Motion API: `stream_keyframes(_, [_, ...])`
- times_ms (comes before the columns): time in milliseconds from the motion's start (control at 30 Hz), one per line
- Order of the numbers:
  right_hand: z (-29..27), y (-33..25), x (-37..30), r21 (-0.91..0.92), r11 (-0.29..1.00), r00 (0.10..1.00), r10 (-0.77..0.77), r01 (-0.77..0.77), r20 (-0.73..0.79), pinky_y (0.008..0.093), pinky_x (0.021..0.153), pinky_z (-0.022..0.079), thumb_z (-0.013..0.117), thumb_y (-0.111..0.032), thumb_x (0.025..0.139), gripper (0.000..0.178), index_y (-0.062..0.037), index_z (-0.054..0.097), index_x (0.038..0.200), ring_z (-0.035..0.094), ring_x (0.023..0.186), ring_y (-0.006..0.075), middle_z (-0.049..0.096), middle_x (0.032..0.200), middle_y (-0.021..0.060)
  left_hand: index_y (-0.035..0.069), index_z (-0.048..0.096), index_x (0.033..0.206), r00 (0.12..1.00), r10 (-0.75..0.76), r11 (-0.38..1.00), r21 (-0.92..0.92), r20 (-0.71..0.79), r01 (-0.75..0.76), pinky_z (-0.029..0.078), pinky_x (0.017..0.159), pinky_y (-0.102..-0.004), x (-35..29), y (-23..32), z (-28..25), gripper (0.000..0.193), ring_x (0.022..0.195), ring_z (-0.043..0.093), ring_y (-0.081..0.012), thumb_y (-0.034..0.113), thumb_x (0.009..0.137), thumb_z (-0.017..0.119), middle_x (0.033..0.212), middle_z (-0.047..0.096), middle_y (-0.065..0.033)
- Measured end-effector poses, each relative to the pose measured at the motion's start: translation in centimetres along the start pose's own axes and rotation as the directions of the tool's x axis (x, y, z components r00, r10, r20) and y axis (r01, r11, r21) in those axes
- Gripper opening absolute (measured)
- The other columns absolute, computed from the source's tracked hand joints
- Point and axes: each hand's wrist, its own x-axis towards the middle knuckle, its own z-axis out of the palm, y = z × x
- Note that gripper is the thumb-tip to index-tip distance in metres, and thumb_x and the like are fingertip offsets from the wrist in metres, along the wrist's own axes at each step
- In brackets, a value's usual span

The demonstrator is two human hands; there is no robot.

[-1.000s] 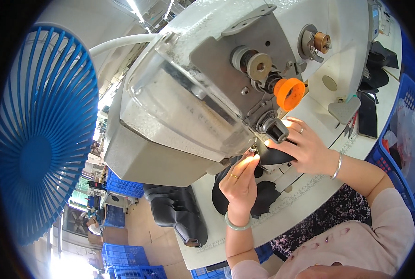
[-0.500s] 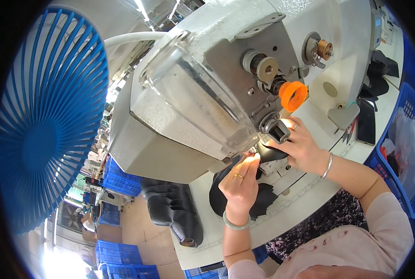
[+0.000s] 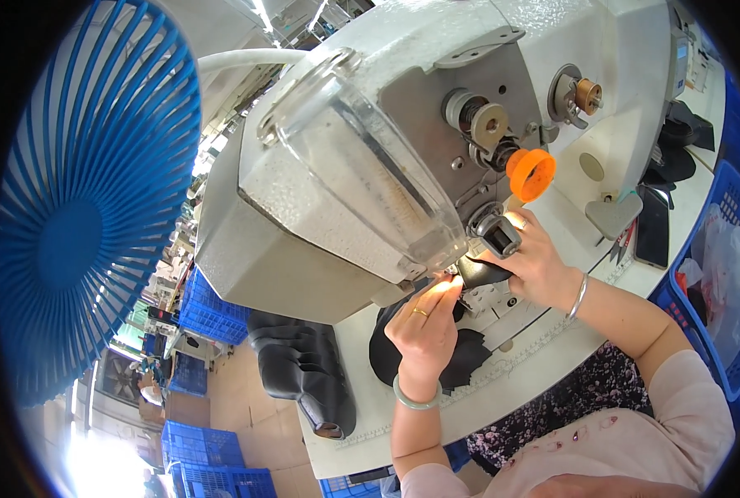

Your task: Stitching black leather shoe upper components using an industrial sewing machine.

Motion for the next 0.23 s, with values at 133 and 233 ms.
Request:
stream_keyframes(133, [0.09,0.14,0.00,0.018,1.000,1.000,0.010,-0.011,0.005,0.0450,0.091,0.042,0.068,0.005,0.053,0.047,-0.0105,0.061,0.096,0.055,0.108,0.0267,0.060,0.106,0.0055,0.003,0.072,0.087,1.000,-0.011,1.000,-0.003,0.013,0.011,0.055,0.065,-0.0288,-0.12,0.13,-0.03,0.025,0.075,0.069,-0.0233,-0.011,0.067,0.065,0.083,0.069,-0.0090])
stream_keyframes(233, [0.20,0.54,-0.02,0.006,1.000,1.000,-0.004,0.004,-0.005,0.0454,0.092,0.042,0.070,0.003,0.052,0.047,-0.0114,0.061,0.096,0.055,0.109,0.0263,0.060,0.107,0.0059,0.004,0.073,0.088,1.000,-0.005,0.999,0.035,0.031,0.004,0.055,0.065,-0.0287,-0.01,0.30,-0.11,0.026,0.076,0.070,-0.0238,-0.011,0.068,0.064,0.083,0.069,-0.0090])
